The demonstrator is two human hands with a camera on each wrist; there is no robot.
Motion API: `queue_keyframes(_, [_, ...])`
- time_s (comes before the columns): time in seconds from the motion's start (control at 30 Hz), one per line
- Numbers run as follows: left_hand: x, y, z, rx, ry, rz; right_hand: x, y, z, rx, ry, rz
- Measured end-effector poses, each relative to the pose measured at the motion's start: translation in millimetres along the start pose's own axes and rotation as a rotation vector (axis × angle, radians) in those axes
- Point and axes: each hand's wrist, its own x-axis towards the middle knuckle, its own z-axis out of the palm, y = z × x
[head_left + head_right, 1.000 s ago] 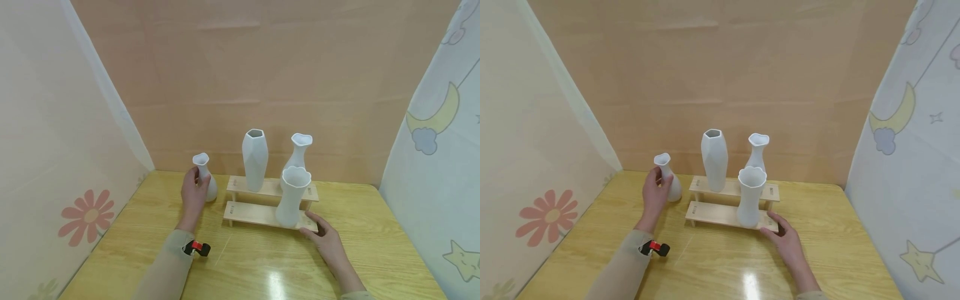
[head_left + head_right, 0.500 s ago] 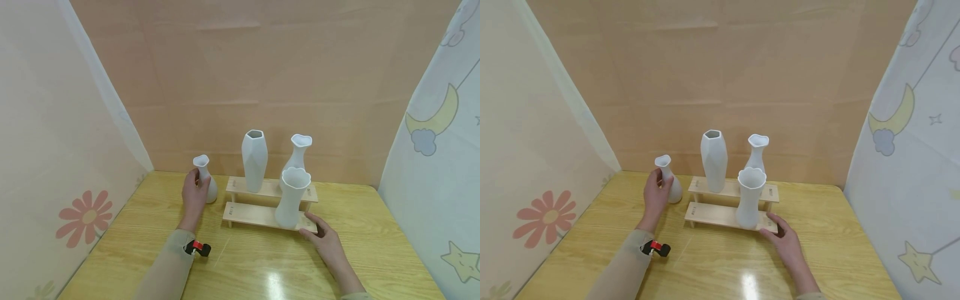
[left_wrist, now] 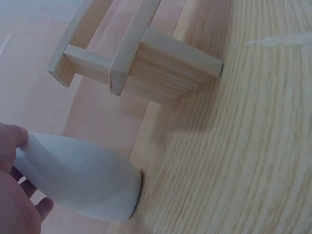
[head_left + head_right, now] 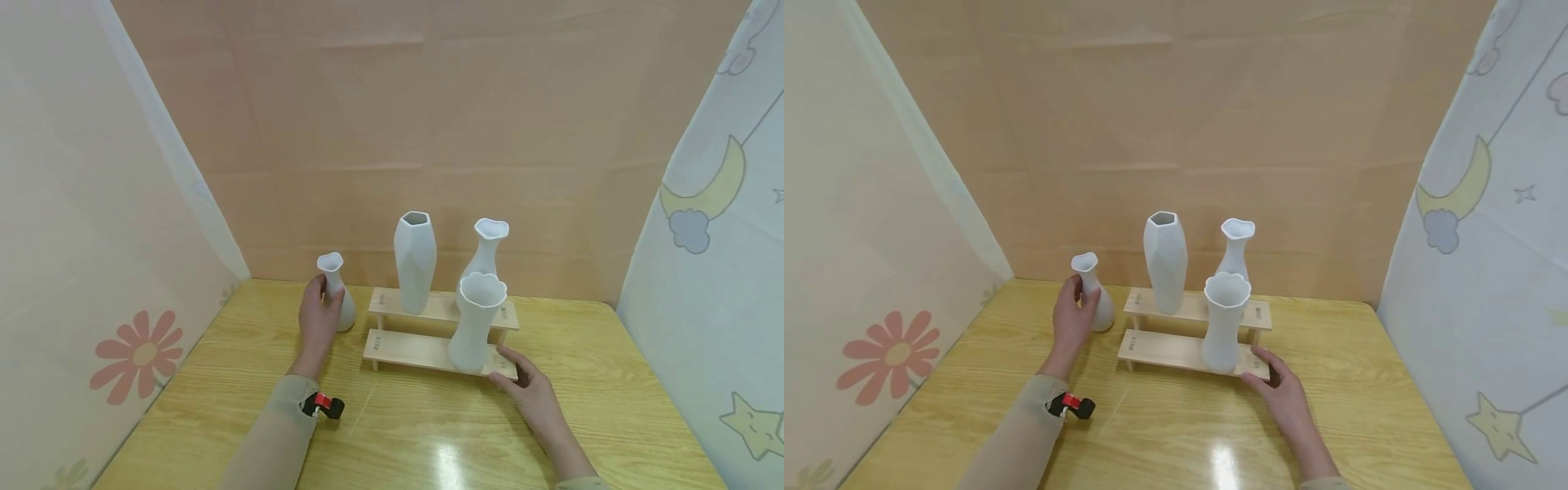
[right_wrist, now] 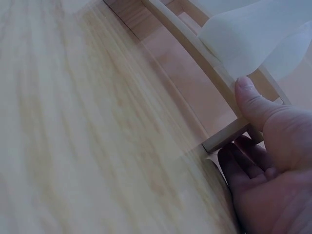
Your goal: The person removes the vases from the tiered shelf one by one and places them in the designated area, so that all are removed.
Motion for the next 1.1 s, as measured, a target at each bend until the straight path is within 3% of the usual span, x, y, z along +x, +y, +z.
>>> queue_keyframes(0.3, [-3.2, 0.6, -2.2, -0.013, -0.012, -0.057, 0.2, 1, 1, -0.006, 0.0, -0.004])
queue_keyframes(0.63, [-14.0, 21.0, -16.7, -0.018, 0.076, -0.055, 2.0, -1, -2, 0.012, 0.005, 0.017])
queue_keyframes(0.87, [-24.2, 48.9, -28.8, -0.135, 0.245, 0.055, 0.7, -2, -2, 0.001, 0.001, 0.025])
queue_keyframes(1.1, [-34.2, 78.4, -32.9, -0.228, 0.215, 0.136, 1.6, -1, -3, 0.006, -0.001, 0.026])
